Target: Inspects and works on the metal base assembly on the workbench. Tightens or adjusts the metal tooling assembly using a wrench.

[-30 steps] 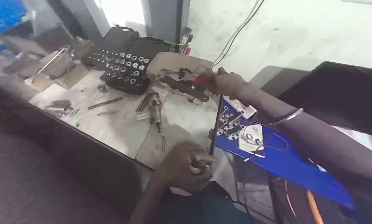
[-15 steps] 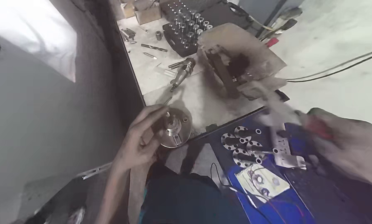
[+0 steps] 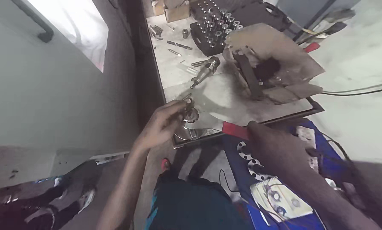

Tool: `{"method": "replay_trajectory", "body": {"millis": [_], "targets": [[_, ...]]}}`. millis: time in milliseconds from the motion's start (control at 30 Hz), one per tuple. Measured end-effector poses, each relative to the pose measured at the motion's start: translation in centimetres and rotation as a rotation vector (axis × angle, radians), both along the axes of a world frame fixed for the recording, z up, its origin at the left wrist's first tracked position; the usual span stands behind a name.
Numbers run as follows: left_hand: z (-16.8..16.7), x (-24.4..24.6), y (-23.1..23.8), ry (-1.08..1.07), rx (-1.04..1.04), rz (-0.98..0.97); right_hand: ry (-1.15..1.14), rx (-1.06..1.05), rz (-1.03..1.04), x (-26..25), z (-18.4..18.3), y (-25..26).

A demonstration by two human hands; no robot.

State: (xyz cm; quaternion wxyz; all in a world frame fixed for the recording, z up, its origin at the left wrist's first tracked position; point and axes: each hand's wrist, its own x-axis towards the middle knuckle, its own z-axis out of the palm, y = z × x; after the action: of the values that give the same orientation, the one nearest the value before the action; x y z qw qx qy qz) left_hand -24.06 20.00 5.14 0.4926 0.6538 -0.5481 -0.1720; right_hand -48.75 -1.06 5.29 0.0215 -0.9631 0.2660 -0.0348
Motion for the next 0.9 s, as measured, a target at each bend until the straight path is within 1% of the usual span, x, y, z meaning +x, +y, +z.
{"method": "replay_trajectory", "body": {"millis": [67,100,233,300,333,433,567,633,700,767,800,833,900], "targets": [[-0.1,0.3,0.1,-0.031,-0.009,-0.016,-0.052,-0.082,0.014,-0.3,-0.1,0.6],[-0.1,0.5,0.2,-0.04,-0.007,-0.028,-0.038,-0.107,0.018,-0.4,0.2,0.7],[-0.4,1.4,0.1,-0.047,-0.005,-0.088,0.208,-0.027,-0.034,0.5,3.3,0.8],[-0.4,1.9,0.1,-0.033,-0.02,-0.125,0.249,-0.036,-0.059,0.7,3.8,1.4],[-0.4,2.1,-0.1,-0.035,-0.027,-0.141,0.247,-0.051,-0.086,0.7,4.0,2.1],[-0.4,2.5,0.0,-0.068,-0.023,-0.192,0.142,-0.145,-0.104,-0.3,2.9,3.8],[-0.4,3.0,0.1,-0.147,-0.031,-0.227,0.221,-0.135,-0.156,0.2,2.8,4.0],[-0.4,3.2,0.1,-0.13,-0.033,-0.238,0.247,-0.099,-0.22,0.6,3.0,4.5],[-0.7,3.2,0.5,-0.1,-0.033,-0.24,0.229,-0.055,-0.321,0.5,2.3,6.8],[-0.7,3.3,0.8,-0.073,-0.015,-0.249,0.197,-0.016,-0.494,0.3,1.1,12.6],[-0.6,3.5,0.2,-0.07,-0.008,-0.276,0.14,-0.042,-0.557,0.3,0.4,15.9],[-0.5,3.5,-0.2,-0.066,0.005,-0.292,0.082,-0.083,-0.595,0.3,-0.2,18.4],[-0.3,3.2,-0.1,-0.062,0.052,-0.285,0.044,-0.084,-0.635,0.3,-0.2,20.7]]}}
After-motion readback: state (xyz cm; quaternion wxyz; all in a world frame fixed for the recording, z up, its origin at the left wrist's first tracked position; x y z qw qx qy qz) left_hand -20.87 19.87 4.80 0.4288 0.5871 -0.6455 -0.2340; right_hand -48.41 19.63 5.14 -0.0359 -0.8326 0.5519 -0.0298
